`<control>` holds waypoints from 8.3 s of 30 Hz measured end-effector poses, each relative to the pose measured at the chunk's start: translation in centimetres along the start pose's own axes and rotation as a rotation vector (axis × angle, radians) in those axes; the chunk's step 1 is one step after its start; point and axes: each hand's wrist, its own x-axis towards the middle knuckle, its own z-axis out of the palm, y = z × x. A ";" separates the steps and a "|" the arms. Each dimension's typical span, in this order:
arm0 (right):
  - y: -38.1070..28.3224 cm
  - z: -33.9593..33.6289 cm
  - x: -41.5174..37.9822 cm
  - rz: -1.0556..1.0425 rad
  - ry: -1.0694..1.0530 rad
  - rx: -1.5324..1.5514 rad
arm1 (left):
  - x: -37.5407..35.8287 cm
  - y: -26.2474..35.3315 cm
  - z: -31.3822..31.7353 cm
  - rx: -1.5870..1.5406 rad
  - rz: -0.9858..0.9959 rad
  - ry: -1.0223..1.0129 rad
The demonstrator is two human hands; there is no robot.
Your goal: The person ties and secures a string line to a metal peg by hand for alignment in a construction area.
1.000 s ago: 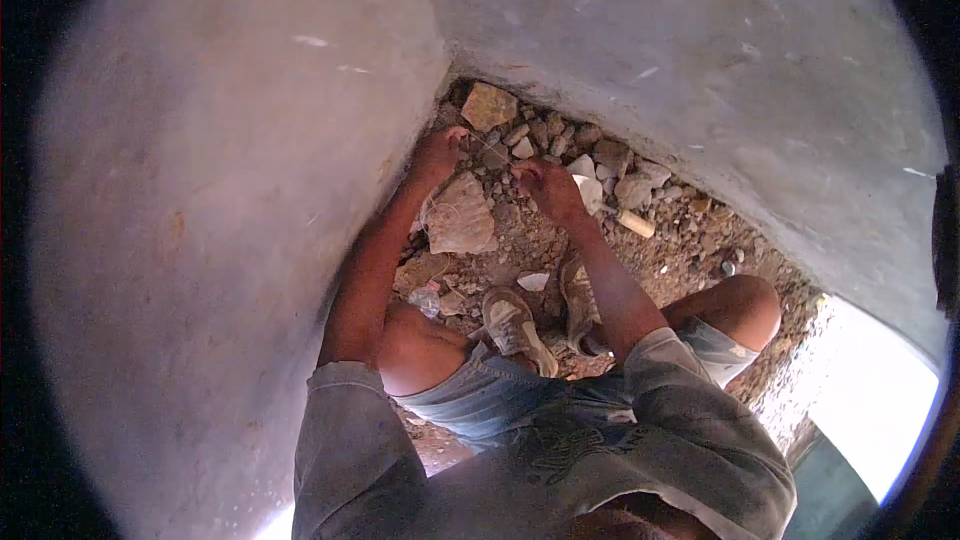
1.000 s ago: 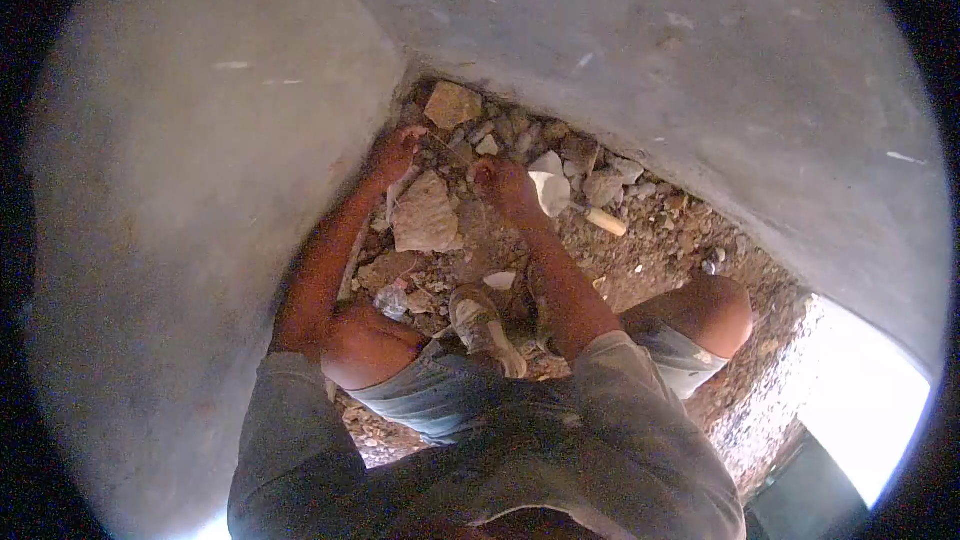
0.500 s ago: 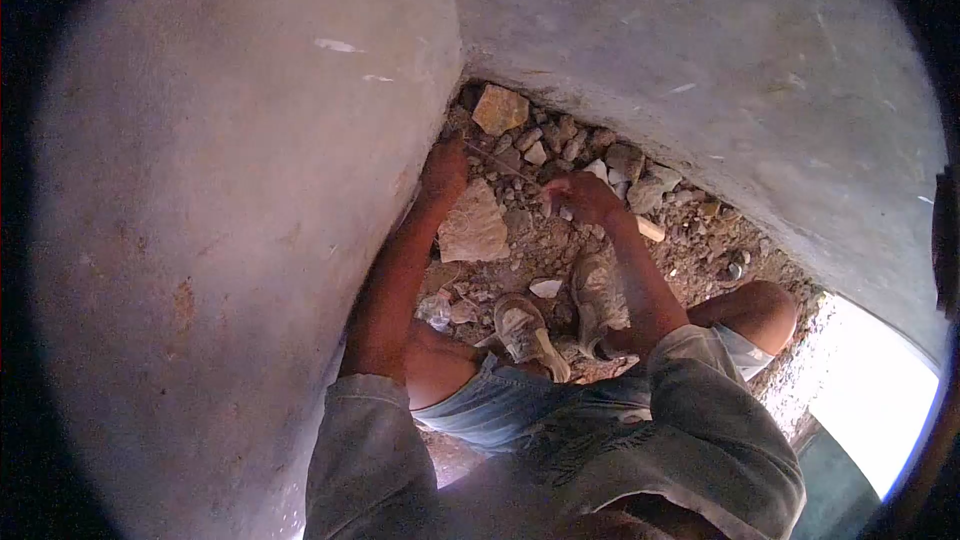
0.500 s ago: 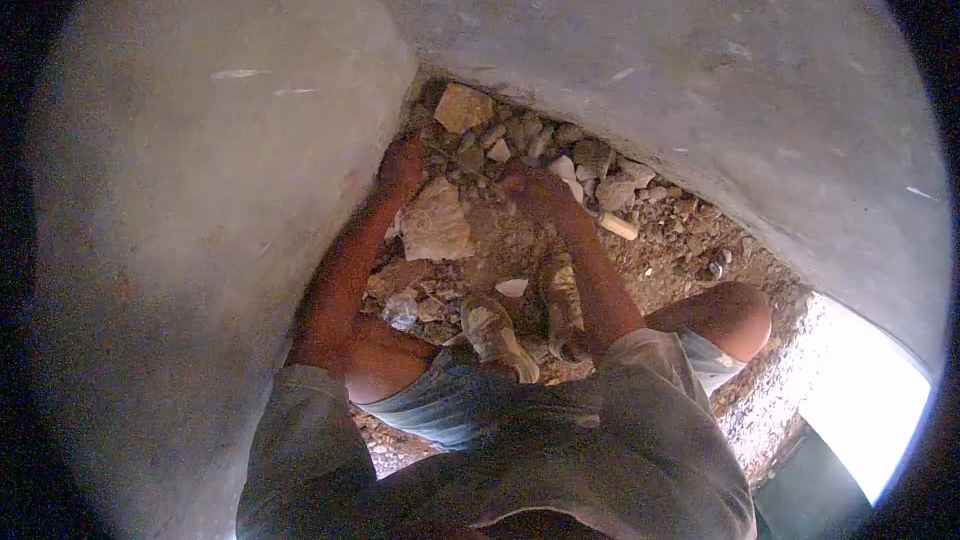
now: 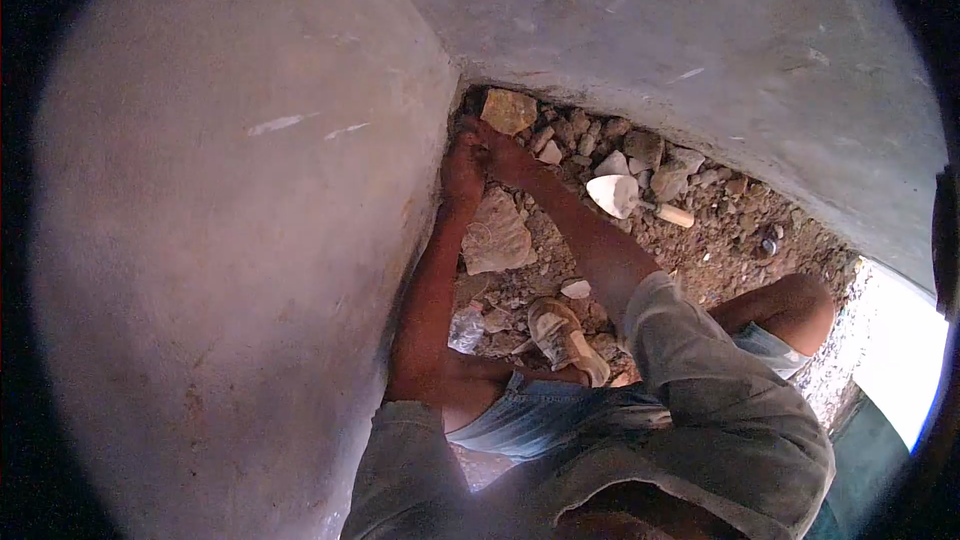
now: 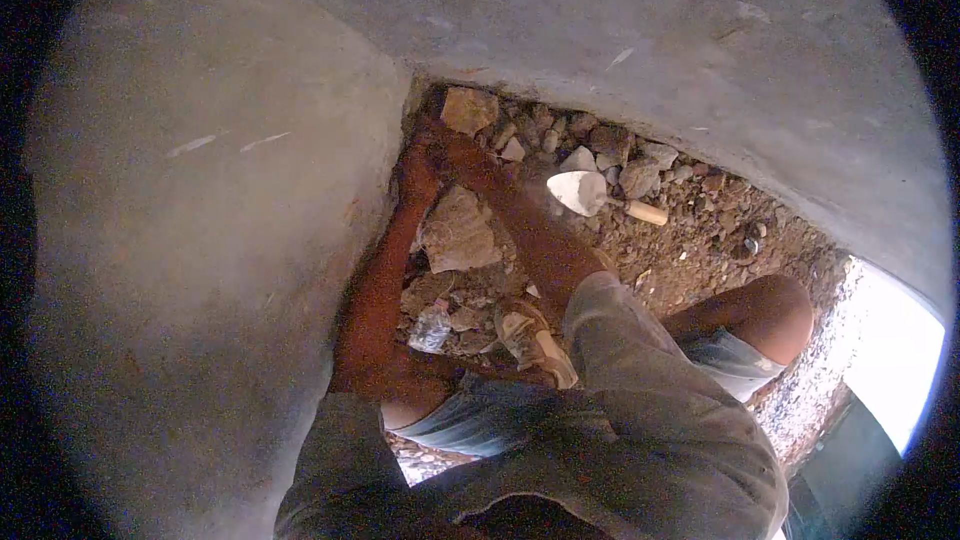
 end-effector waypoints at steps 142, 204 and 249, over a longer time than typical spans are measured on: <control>10.1 2.7 2.5 0.108 0.163 0.233 | -1.3 2.1 1.8 0.163 -0.057 0.046; 1.6 -2.5 -1.5 0.063 0.053 -0.109 | 0.8 -2.1 -1.6 0.254 0.194 -0.036; 7.7 -0.5 1.0 0.427 0.051 0.647 | 0.7 -5.1 1.1 -0.083 0.341 0.642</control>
